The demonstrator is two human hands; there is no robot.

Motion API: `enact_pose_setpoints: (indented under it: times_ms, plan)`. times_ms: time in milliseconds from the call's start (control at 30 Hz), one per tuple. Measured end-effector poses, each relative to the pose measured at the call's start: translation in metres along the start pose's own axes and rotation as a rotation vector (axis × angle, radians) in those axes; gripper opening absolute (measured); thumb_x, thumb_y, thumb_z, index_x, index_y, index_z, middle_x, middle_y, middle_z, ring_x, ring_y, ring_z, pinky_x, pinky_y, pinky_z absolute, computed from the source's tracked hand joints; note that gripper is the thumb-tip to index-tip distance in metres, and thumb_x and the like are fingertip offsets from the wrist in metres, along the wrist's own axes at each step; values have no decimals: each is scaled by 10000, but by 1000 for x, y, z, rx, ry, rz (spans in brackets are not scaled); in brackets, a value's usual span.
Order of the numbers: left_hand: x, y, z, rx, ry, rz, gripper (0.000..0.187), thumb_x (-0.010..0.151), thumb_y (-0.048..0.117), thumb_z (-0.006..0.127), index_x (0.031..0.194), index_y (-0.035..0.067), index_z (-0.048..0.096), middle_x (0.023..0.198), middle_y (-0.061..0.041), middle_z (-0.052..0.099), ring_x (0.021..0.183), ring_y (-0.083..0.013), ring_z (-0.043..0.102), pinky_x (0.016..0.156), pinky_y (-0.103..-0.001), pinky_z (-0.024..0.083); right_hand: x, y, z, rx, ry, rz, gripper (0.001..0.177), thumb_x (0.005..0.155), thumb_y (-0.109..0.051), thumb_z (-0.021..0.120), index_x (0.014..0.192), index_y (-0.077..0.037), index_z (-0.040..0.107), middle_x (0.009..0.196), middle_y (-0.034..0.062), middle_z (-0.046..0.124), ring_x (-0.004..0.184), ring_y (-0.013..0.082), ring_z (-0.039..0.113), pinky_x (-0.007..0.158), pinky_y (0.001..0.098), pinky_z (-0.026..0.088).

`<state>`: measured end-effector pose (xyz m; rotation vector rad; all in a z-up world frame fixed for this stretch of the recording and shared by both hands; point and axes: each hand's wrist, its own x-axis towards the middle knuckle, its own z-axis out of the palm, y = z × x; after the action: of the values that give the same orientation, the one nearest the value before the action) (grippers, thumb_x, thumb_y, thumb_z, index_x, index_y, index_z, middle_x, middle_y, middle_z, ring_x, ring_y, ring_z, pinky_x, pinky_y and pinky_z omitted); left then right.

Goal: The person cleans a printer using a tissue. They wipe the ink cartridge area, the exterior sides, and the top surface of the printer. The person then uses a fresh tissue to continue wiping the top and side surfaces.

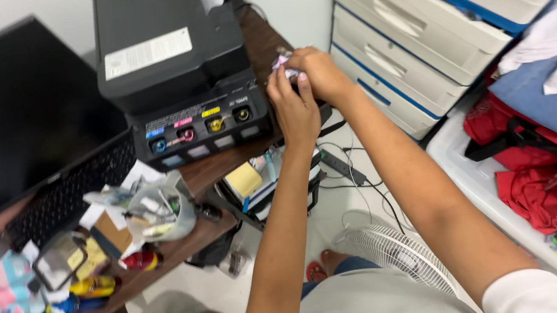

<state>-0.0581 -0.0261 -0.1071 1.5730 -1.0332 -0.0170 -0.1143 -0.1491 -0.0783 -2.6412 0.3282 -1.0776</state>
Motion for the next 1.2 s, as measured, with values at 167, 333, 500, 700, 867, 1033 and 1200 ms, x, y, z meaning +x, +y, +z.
enact_pose_setpoints:
  times_ms: [167, 333, 500, 700, 867, 1033, 1200]
  plan:
    - [-3, 5, -11, -23, -11, 41, 669, 1071, 454, 482, 1492, -62, 422, 1543, -318, 342, 1411, -487, 408, 1163, -516, 386, -5, -21, -3, -13, 15, 60, 254, 787, -90, 713, 1030, -33, 763, 929, 158, 702, 920, 387, 628, 800, 466, 520]
    - [-6, 4, -14, 107, -4, 221, 764, 1034, 463, 596, 1493, -111, 390, 1544, -341, 324, 1477, -553, 283, 1224, -595, 279, -3, -14, 11, -78, -3, 108, 180, 799, -108, 752, 955, -19, 737, 908, 166, 687, 920, 392, 625, 786, 467, 523]
    - [-9, 6, -13, 119, 25, 240, 787, 995, 473, 651, 1476, -99, 405, 1533, -340, 348, 1483, -551, 287, 1243, -602, 270, -5, -5, 16, -125, -2, 43, 193, 796, -102, 743, 973, -28, 729, 934, 158, 694, 933, 381, 630, 818, 456, 535]
    - [-5, 10, -17, 126, -30, 219, 837, 1005, 509, 621, 1490, -119, 355, 1536, -353, 292, 1497, -564, 220, 1216, -630, 252, -4, -11, 14, -121, 4, 79, 240, 786, -94, 748, 1013, -21, 724, 960, 164, 690, 958, 378, 628, 828, 456, 536]
    - [-7, 8, -16, 97, -61, 137, 845, 1005, 526, 584, 1497, -120, 352, 1549, -354, 281, 1492, -569, 195, 1202, -627, 257, -6, -17, 12, -96, -14, 128, 275, 756, -74, 771, 1024, -29, 731, 988, 155, 698, 977, 380, 632, 842, 451, 543]
    - [-2, 10, -13, 94, -68, 83, 865, 1013, 545, 566, 1497, -135, 337, 1561, -368, 260, 1496, -565, 203, 1208, -611, 262, -5, -16, 8, -87, -32, 120, 307, 731, -82, 782, 1029, -27, 733, 1016, 158, 703, 995, 383, 635, 864, 453, 542]
    - [-5, 9, -14, 129, -66, 81, 871, 1023, 559, 548, 1500, -138, 336, 1563, -374, 259, 1500, -567, 206, 1215, -613, 249, 5, -2, 16, -103, -72, 76, 255, 777, -100, 791, 1021, -40, 747, 998, 160, 708, 981, 385, 646, 872, 464, 539]
